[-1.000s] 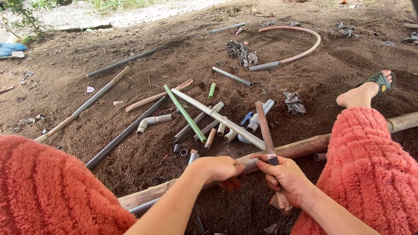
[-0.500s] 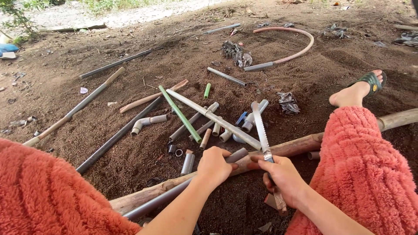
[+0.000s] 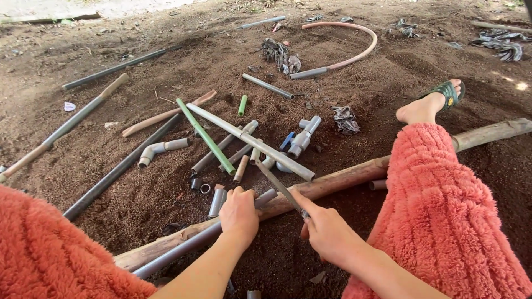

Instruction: Sawing a PVC pipe using a handheld hacksaw blade while sitting on a dirt floor.

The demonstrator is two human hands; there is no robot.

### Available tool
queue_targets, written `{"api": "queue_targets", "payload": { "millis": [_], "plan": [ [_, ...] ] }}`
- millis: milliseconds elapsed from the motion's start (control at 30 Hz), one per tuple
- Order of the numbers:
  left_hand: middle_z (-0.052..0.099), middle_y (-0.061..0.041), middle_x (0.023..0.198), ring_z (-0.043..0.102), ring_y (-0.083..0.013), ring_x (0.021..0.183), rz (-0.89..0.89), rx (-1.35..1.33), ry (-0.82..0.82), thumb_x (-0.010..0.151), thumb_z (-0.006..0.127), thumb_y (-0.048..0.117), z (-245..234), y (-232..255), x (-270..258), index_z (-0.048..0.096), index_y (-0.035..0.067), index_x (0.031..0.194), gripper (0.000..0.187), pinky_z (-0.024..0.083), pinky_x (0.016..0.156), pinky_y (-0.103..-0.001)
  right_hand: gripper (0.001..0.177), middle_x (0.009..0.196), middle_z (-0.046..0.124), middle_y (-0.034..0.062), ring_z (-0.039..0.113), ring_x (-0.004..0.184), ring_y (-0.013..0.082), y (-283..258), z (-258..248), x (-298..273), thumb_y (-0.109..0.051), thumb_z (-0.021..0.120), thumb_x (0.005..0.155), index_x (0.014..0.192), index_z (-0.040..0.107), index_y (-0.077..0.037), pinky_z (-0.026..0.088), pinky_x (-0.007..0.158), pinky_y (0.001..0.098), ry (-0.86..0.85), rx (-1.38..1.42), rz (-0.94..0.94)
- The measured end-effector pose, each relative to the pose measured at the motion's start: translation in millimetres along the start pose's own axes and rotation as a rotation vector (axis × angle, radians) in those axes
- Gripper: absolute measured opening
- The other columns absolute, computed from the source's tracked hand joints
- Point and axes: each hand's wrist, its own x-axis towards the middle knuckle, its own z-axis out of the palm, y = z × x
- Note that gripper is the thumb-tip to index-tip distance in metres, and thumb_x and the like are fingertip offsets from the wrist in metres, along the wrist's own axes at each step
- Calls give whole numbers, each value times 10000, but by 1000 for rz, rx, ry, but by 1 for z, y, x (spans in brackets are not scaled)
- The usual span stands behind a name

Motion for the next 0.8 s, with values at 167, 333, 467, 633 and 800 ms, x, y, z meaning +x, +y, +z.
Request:
{"api": "queue_targets", "payload": {
  "millis": [167, 333, 467, 633, 800],
  "plan": [
    [619, -110, 1138, 598, -310, 1119, -11, -17, -30, 878, 808, 187, 8, -3, 6, 784, 162, 1091, 216, 573, 927, -462, 731, 827, 850, 56, 776, 711, 220, 15, 8, 7, -87, 451, 948, 1639, 463, -325, 617, 736, 336, 17, -173, -52],
    [700, -131, 1132, 726, -353, 1039, 12, -51, -154, 976, 724, 224, 34, -18, 17, 712, 117, 1134, 192, 584, 940, -481, 721, 905, 847, 138, 791, 718, 272, 6, 13, 3, -83, 460, 940, 1635, 452, -274, 618, 748, 404, -11, -268, -65],
    [663, -190, 1325, 660, -372, 1237, 52, 91, -251, 976, 648, 175, 62, -20, 26, 593, 38, 1294, 351, 466, 1117, -508, 806, 990, 816, 182, 778, 732, 327, 4, 13, 2, -38, 443, 911, 1669, 383, -303, 618, 759, 445, -78, -408, -24],
    [646, -215, 1356, 645, -383, 1267, 16, 140, -315, 956, 600, 121, 64, -15, 36, 562, 12, 1333, 394, 475, 1102, -503, 970, 991, 776, 214, 763, 752, 361, 1, 14, 3, 44, 468, 857, 1737, 174, -238, 613, 746, 486, -157, -638, -82],
    [691, -207, 1293, 677, -394, 1228, 2, 104, -359, 913, 651, 89, 61, -15, 40, 604, 17, 1273, 370, 491, 1095, -501, 946, 1108, 737, 252, 786, 883, 355, -25, 3, -13, 45, 504, 898, 1733, 132, -199, 639, 814, 450, -251, -693, 37]
  ]
}}
